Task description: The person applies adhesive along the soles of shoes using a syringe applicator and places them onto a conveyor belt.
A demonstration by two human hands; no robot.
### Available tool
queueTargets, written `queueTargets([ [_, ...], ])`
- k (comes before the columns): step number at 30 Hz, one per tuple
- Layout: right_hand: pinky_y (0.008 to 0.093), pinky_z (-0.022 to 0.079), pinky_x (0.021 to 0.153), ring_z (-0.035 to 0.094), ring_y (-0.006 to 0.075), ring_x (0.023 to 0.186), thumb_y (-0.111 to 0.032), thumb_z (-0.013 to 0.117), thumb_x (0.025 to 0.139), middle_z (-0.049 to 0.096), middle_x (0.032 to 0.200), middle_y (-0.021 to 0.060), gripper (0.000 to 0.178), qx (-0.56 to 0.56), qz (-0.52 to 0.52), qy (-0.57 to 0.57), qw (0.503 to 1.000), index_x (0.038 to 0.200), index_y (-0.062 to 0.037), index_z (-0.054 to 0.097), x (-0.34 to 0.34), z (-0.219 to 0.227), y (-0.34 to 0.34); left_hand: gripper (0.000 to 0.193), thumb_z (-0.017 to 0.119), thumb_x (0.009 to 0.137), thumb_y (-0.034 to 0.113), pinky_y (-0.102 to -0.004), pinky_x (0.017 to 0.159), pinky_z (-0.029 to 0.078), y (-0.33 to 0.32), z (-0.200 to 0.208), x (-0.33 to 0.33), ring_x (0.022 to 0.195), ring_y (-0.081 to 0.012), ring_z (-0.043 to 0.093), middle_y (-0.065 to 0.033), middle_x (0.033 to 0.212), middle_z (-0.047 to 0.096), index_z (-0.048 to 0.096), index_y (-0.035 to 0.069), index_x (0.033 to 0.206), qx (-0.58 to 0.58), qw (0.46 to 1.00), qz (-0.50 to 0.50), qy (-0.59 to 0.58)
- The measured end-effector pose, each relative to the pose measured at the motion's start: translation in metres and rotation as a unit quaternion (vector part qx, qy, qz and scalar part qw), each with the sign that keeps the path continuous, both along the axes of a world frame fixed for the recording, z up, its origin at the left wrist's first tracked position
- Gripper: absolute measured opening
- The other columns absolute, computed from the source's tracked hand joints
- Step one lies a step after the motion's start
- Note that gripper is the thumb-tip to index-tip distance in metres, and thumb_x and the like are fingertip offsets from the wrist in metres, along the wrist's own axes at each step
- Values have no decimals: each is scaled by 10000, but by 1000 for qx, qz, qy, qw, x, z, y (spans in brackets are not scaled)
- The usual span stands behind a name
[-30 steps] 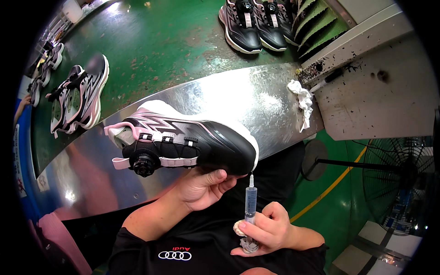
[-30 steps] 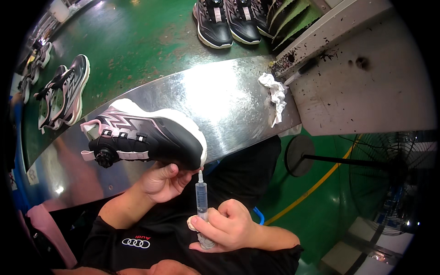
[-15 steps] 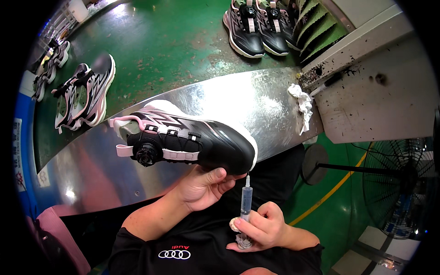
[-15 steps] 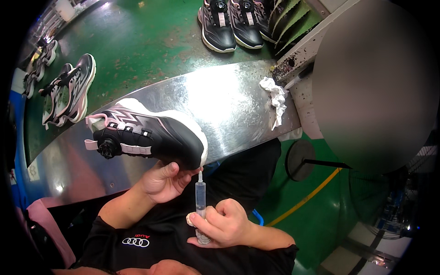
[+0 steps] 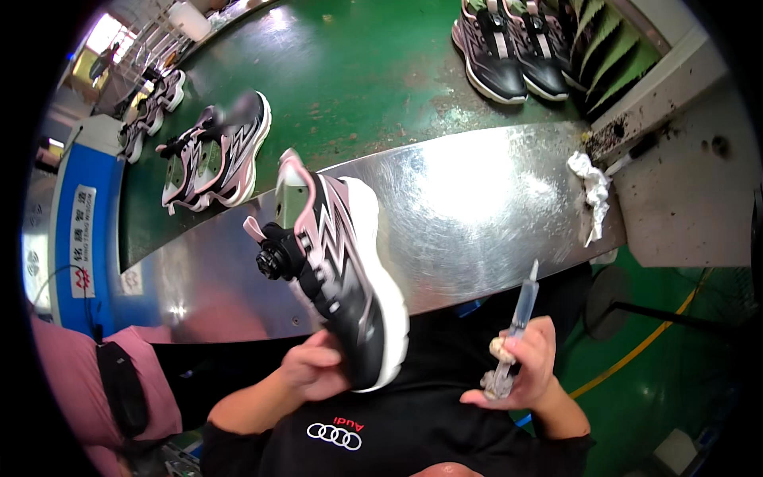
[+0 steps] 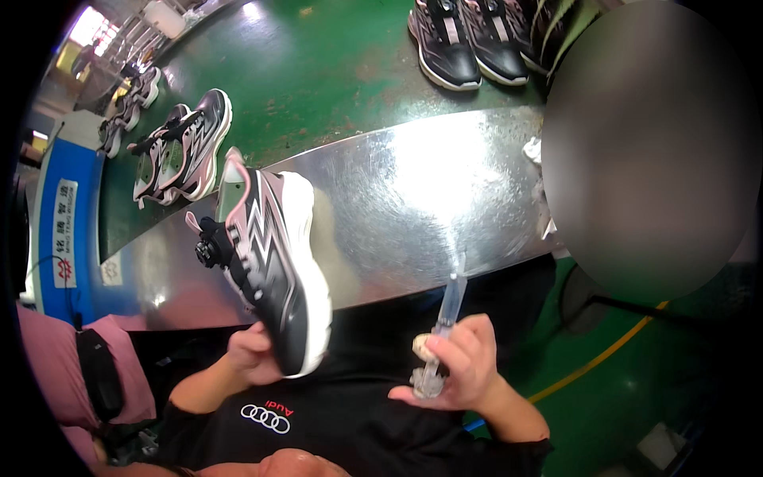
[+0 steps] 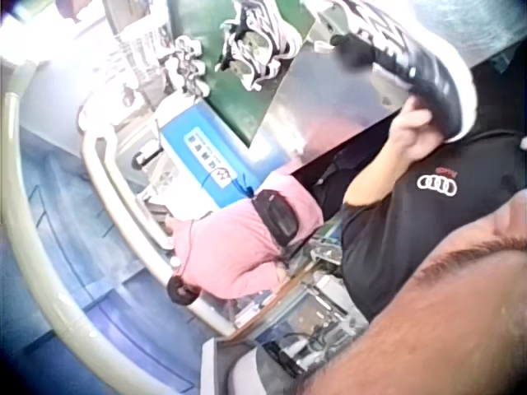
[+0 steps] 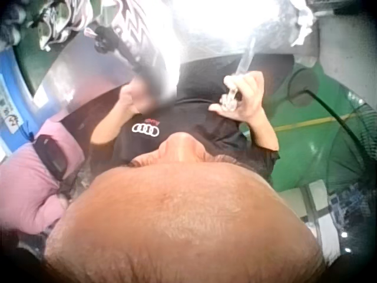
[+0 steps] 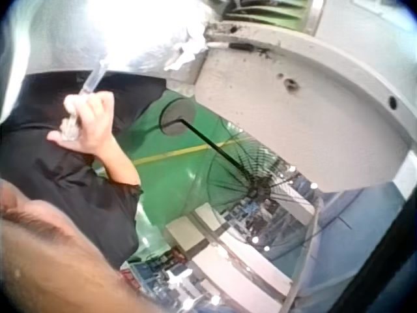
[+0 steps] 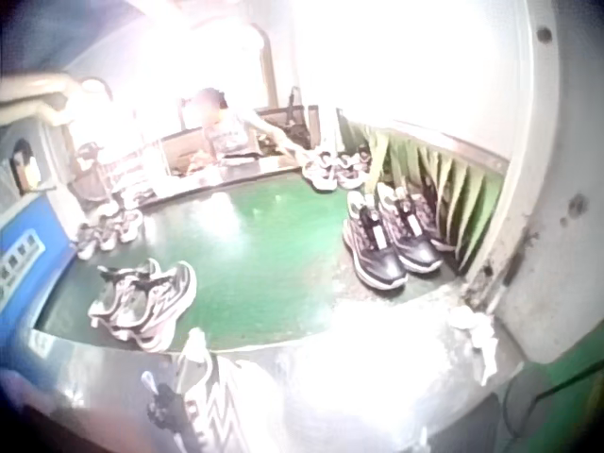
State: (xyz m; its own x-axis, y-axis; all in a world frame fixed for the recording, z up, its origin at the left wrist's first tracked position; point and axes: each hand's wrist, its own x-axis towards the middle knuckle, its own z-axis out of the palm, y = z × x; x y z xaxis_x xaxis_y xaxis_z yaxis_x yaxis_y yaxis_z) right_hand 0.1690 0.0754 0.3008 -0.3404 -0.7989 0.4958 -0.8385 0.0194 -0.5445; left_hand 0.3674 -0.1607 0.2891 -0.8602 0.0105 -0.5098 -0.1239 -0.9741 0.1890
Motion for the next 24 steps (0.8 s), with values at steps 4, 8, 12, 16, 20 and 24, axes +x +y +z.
queueTargets([
  [4, 356, 369, 710, 472, 243, 786, -490, 841, 571, 538, 939, 86, 876, -47, 40, -115, 991, 1195, -37, 426, -14, -21, -27, 500, 652, 782, 108, -385, 941, 459, -33, 8, 58, 1057, -274, 586, -186, 1160, 575, 461, -89, 1200, -226, 965, 103, -79],
  [8, 365, 397, 785, 512, 265, 841, -411, 847, 588, 570, 1007, 98, 833, -81, 55, -241, 966, 1220, -31, 459, -19, -29, -55, 349, 656, 805, 76, -263, 817, 488, -93, -9, 109, 856, -143, 613, -109, 965, 637, 527, -51, 1104, -529, 805, 55, -263],
  [12, 371, 406, 872, 523, 286, 960, -390, 862, 585, 528, 1117, 129, 888, -88, 71, -385, 916, 1260, -43, 401, -7, -42, -73, 554, 741, 720, 72, -315, 890, 450, -114, 22, 86, 1021, -201, 560, -123, 1106, 555, 473, -31, 1194, -769, 609, 40, -189],
  [16, 371, 389, 924, 494, 282, 1069, -381, 865, 592, 468, 1217, 154, 969, -110, 110, -418, 895, 1307, -67, 291, -1, -54, -95, 680, 797, 687, 150, -369, 966, 395, -88, 35, 11, 1114, -236, 510, -160, 1198, 510, 433, -37, 1230, -792, 605, 71, -42],
  [20, 402, 350, 983, 440, 322, 1165, -384, 842, 632, 407, 1290, 188, 982, -110, 129, -441, 882, 1322, -55, 226, 6, -58, -117, 811, 846, 638, 220, -400, 996, 353, -85, 21, -13, 1146, -286, 485, -207, 1256, 466, 381, -13, 1260, -828, 561, 8, 9],
  [24, 422, 241, 1074, 306, 317, 1335, -309, 857, 631, 368, 1311, 152, 1038, -90, 173, -469, 861, 1349, -93, 139, 9, -58, -130, 822, 852, 618, 187, -420, 970, 375, -91, 15, -12, 1130, -322, 492, -246, 1239, 461, 362, 21, 1256, -851, 524, -4, 29],
])
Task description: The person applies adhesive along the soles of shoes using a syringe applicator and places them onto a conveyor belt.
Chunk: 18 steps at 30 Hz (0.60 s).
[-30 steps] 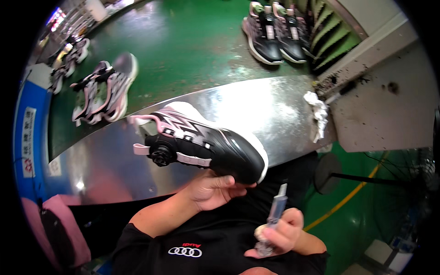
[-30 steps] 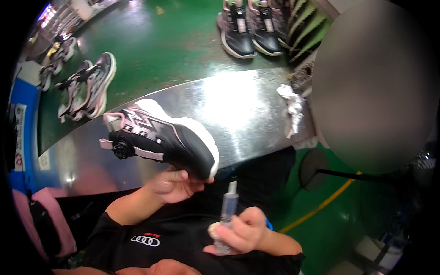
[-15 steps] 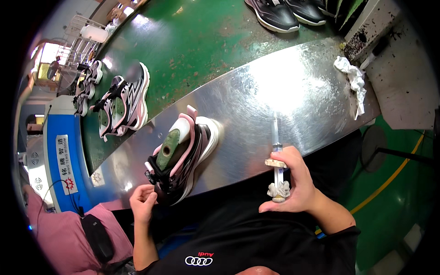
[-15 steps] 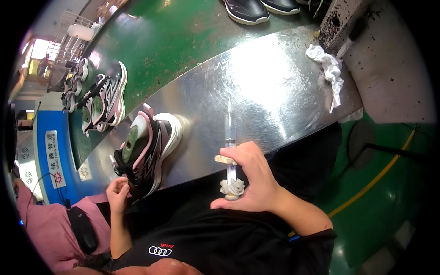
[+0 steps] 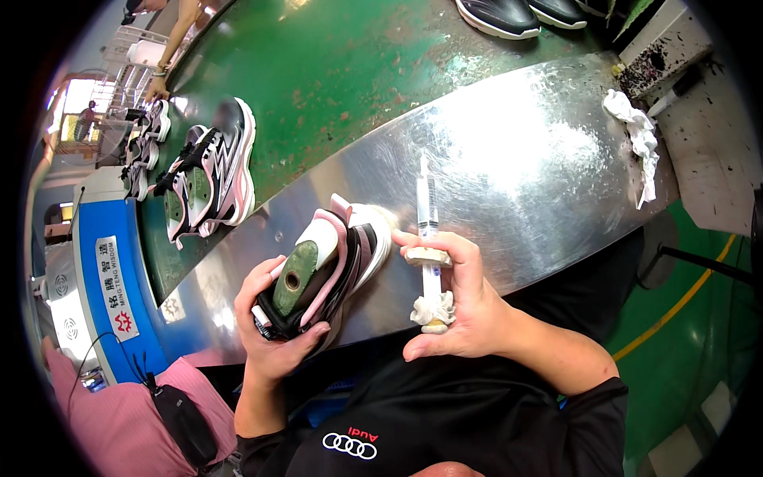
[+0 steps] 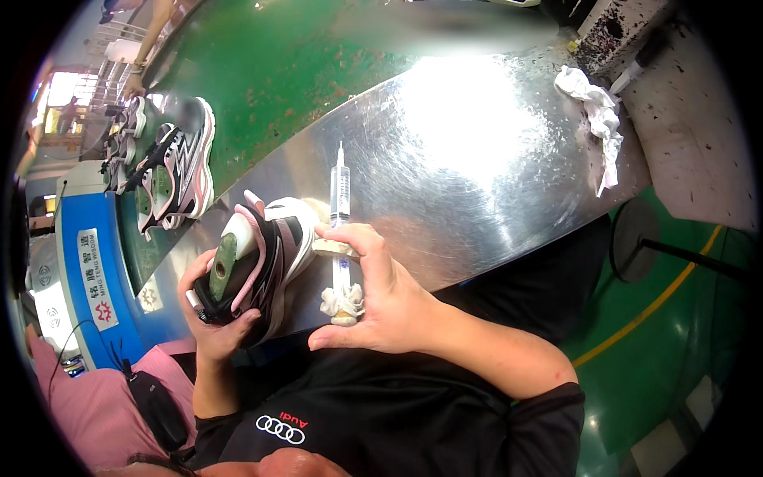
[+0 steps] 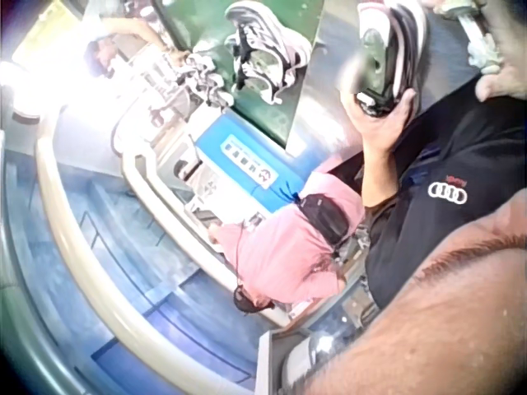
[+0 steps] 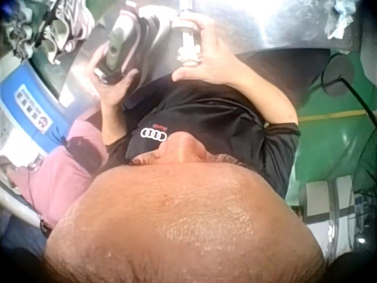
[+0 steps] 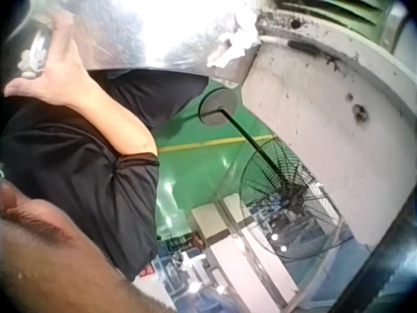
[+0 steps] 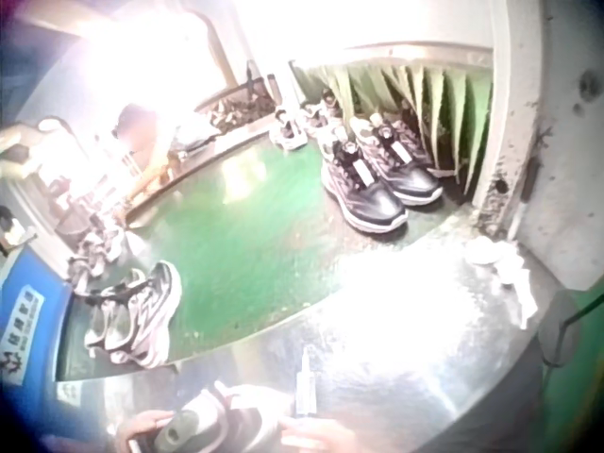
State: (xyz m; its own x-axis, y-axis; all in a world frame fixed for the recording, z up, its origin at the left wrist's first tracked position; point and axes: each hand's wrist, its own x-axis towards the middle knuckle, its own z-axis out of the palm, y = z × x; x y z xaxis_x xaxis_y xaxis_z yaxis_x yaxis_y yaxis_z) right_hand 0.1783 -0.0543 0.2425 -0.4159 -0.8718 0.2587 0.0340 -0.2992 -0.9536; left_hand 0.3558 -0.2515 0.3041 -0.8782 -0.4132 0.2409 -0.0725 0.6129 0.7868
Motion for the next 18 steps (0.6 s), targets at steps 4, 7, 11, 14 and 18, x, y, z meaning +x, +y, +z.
queueTargets([
  [4, 404, 249, 1061, 339, 276, 1298, -337, 848, 639, 350, 1355, 191, 1030, 9, 10, 26, 1000, 1341, -82, 139, -3, 1, -6, 790, 837, 624, 156, -425, 954, 387, 1, 0, -3, 1122, -333, 493, -256, 1216, 467, 366, 28, 1246, 8, 1000, -7, 0],
  [7, 397, 255, 1048, 362, 252, 1257, -361, 842, 643, 343, 1374, 204, 1021, 16, 12, 35, 999, 1334, -72, 148, -4, -1, -7, 782, 834, 621, 146, -422, 945, 392, -1, -1, -6, 1106, -329, 499, -248, 1196, 477, 367, 30, 1237, -4, 1000, -14, -3],
  [11, 385, 253, 1044, 367, 238, 1237, -404, 824, 655, 351, 1376, 203, 1014, 18, 16, 44, 999, 1334, -55, 156, -4, 4, -10, 761, 827, 623, 135, -422, 935, 398, -3, 5, -4, 1087, -327, 506, -241, 1176, 488, 369, 34, 1222, -14, 1000, -20, 3],
  [14, 386, 260, 1041, 370, 235, 1230, -428, 809, 669, 373, 1359, 191, 1016, 20, 25, 43, 999, 1342, -47, 151, -6, 2, -11, 744, 816, 623, 116, -427, 930, 402, -5, 5, -5, 1083, -329, 507, -235, 1167, 496, 370, 39, 1213, -22, 999, -29, -7],
  [18, 381, 267, 1039, 373, 232, 1229, -437, 803, 676, 395, 1336, 173, 1025, 23, 31, 37, 999, 1352, -45, 140, -7, 1, -13, 722, 808, 615, 96, -428, 928, 404, -4, 6, -5, 1082, -329, 507, -231, 1161, 501, 381, 33, 1195, -22, 999, -20, -14],
])
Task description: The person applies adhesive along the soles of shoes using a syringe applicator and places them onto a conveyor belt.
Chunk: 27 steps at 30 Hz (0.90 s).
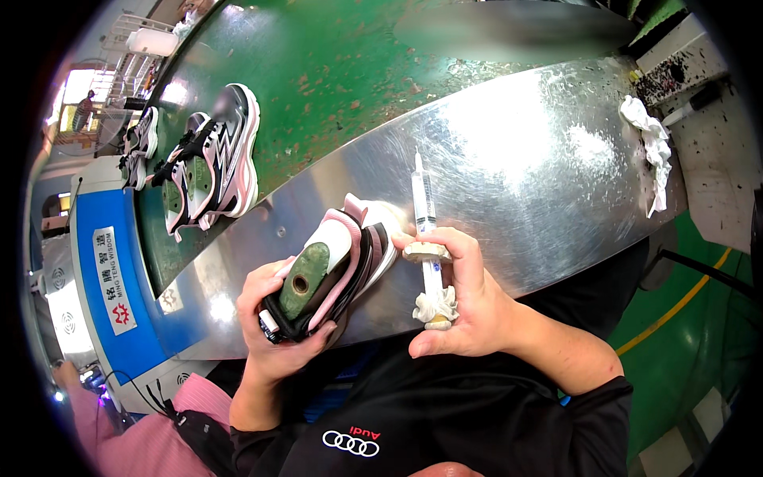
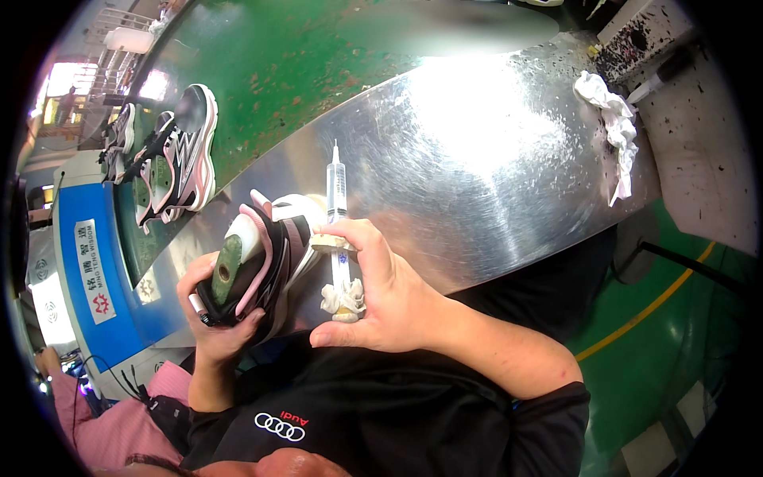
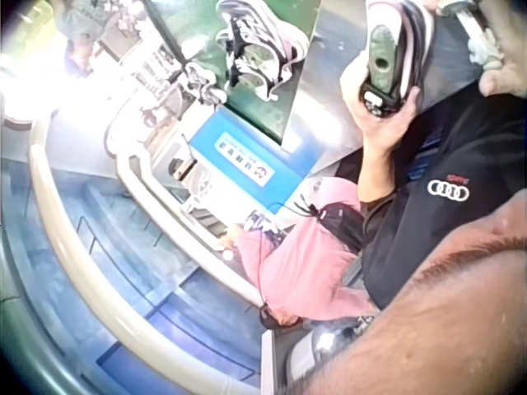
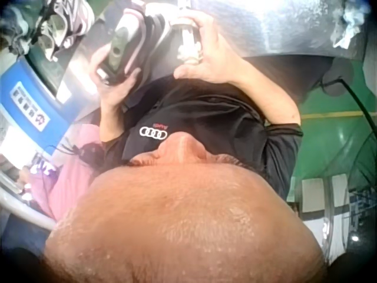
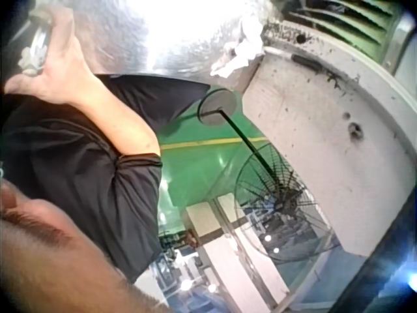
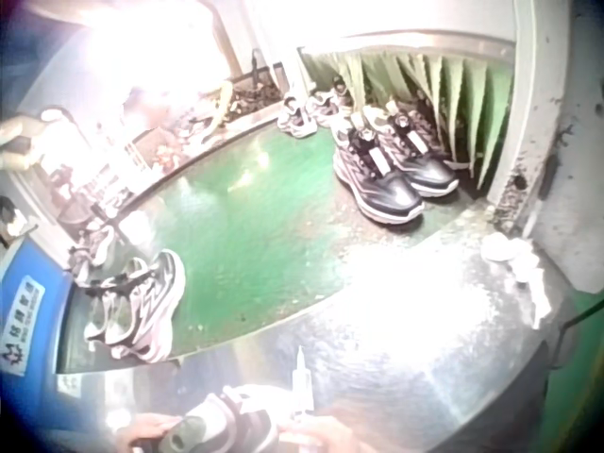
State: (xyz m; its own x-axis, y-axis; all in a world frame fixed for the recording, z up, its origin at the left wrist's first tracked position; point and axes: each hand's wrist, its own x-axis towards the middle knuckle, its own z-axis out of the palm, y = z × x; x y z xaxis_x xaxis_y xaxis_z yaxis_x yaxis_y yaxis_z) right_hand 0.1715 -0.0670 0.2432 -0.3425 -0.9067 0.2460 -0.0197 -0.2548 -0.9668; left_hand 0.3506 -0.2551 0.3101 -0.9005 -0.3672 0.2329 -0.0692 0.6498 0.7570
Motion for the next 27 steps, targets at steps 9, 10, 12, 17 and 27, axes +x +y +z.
queueTargets([
  [9, 410, 346, 996, 435, 329, 1172, -466, 805, 650, 411, 1254, 195, 959, -4, -130, 77, 988, 1321, -41, 269, -32, 10, 35, 682, 815, 637, 127, -371, 957, 372, 1, 5, -7, 1094, -249, 488, -164, 1152, 494, 411, 11, 1174, 120, 990, 78, 11],
  [10, 419, 367, 950, 458, 335, 1076, -477, 813, 618, 436, 1181, 181, 911, -11, -175, 153, 972, 1275, -44, 355, -41, 14, 42, 668, 811, 644, 135, -353, 973, 351, -3, 13, -14, 1092, -216, 471, -132, 1144, 480, 410, 13, 1165, 153, 982, 109, -9],
  [12, 420, 375, 918, 455, 328, 1025, -494, 809, 605, 439, 1133, 168, 896, 5, -217, 251, 943, 1254, -47, 383, -56, 18, 56, 624, 798, 640, 107, -293, 844, 426, -20, 14, -32, 940, -154, 521, -81, 1076, 497, 425, 44, 1136, 184, 970, 158, -7],
  [17, 422, 374, 853, 435, 307, 933, -541, 786, 576, 432, 1035, 137, 844, 58, -288, 363, 884, 1189, -62, 458, -66, 17, 67, 514, 718, 730, 26, -252, 724, 479, -76, 6, -155, 814, -120, 557, -71, 1020, 536, 425, 38, 1151, 213, 964, 147, 67],
  [27, 393, 364, 829, 460, 291, 894, -525, 817, 542, 485, 998, 120, 870, 75, -276, 398, 872, 1168, -38, 459, -63, 22, 57, 343, 518, 882, 281, -381, 903, 451, -96, -38, -335, 1000, -324, 585, -190, 1011, 634, 624, 113, 1162, -54, 997, 35, -38],
])
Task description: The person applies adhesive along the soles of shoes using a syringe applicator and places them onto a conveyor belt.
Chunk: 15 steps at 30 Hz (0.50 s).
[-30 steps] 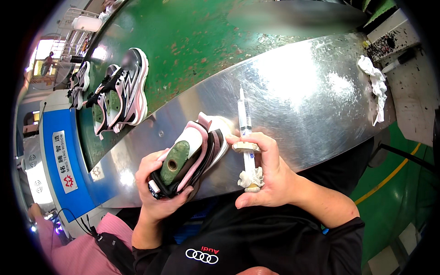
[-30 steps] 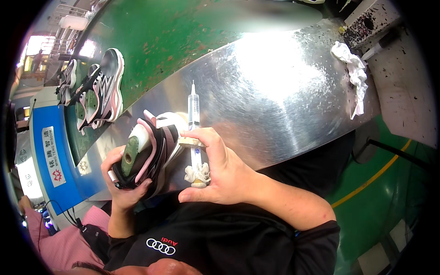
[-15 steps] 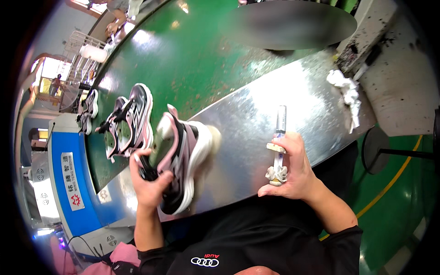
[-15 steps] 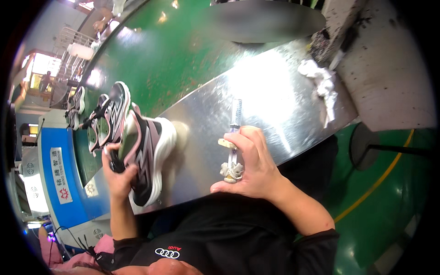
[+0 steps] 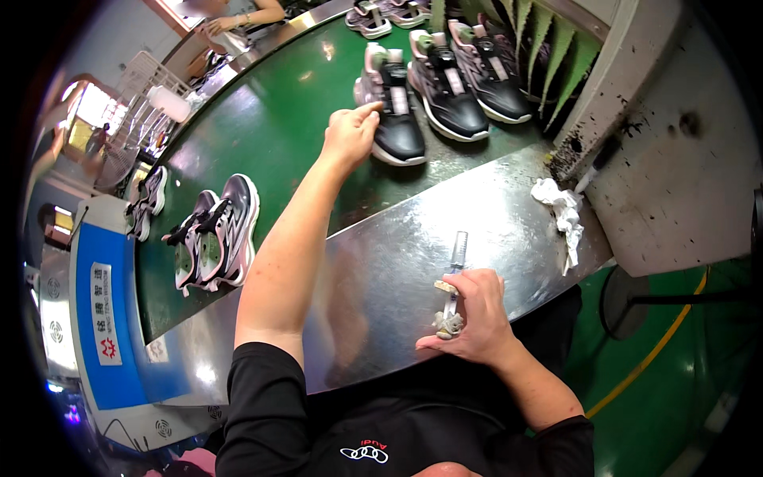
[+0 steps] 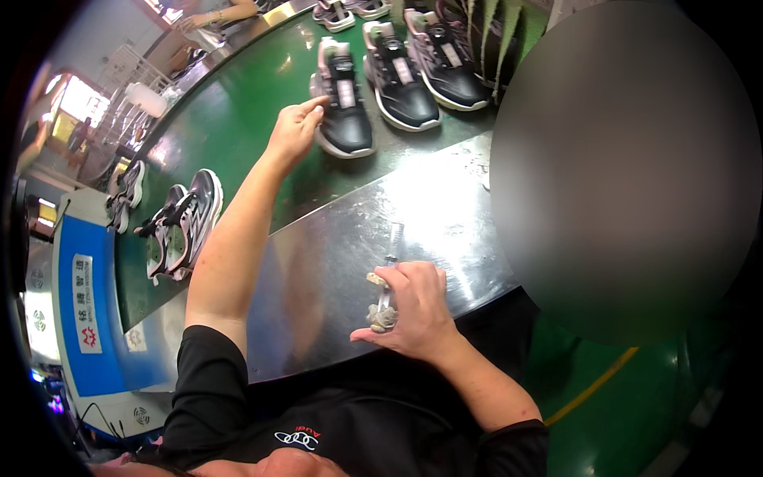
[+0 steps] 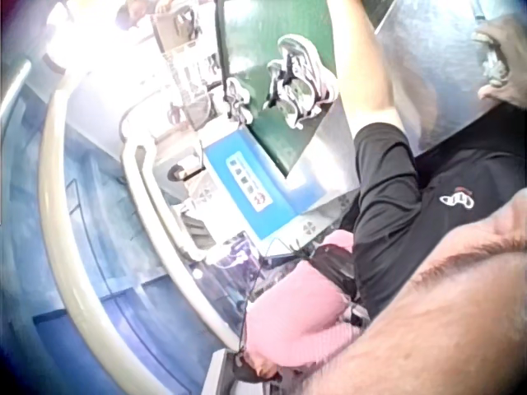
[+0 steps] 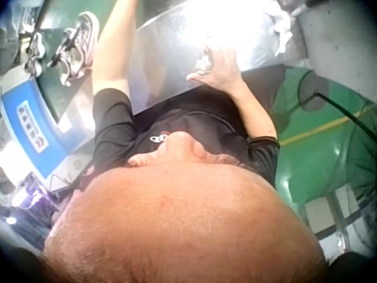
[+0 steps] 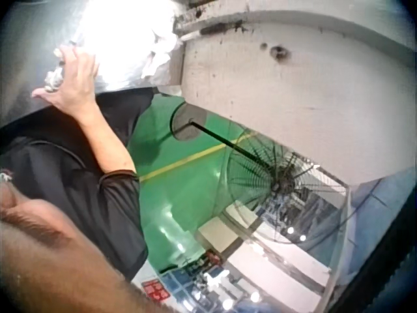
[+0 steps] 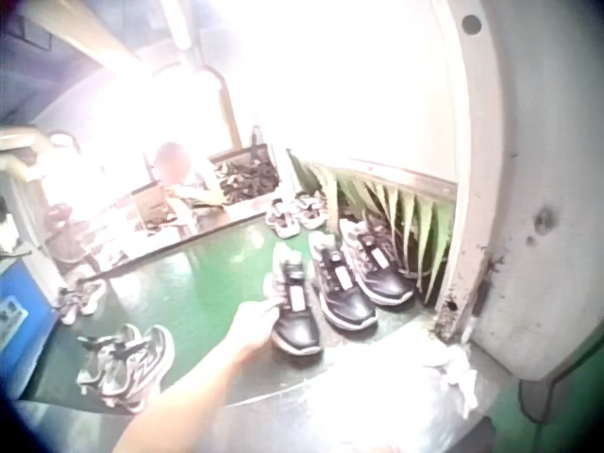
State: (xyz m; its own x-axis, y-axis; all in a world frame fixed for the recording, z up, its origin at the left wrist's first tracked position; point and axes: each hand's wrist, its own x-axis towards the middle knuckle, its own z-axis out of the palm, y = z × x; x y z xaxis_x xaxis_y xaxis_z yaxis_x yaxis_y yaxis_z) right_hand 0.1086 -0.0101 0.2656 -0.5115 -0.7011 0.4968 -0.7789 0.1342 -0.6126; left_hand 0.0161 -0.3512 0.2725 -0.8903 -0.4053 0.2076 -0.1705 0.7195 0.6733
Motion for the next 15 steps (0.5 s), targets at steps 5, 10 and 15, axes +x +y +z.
queueTargets([
  [5, 398, 352, 813, 478, 286, 904, -550, 789, 560, 511, 1015, 119, 824, 7, -4, 8, 1000, 1137, -45, 488, -4, 3, 9, 387, 553, 856, 293, -383, 971, 398, 18, 27, 75, 1105, -316, 541, -173, 1146, 600, 600, 50, 1153, -44, 997, -5, 66],
  [10, 394, 350, 810, 480, 281, 893, -539, 791, 568, 518, 997, 107, 817, 5, 7, -2, 1000, 1144, -51, 478, -3, 3, 6, 271, 652, 805, 84, -263, 751, 461, 15, -2, 251, 788, -119, 555, -52, 872, 537, 514, 3, 1024, 261, 952, 126, 97],
  [15, 383, 350, 803, 481, 274, 882, -538, 797, 565, 519, 969, 100, 823, -9, 27, -6, 1000, 1145, -52, 476, 3, 2, -2, 494, 572, 847, 8, -293, 825, 456, -19, -20, 363, 924, -170, 547, -95, 1047, 527, 320, -15, 1272, 261, 884, 333, 197],
])
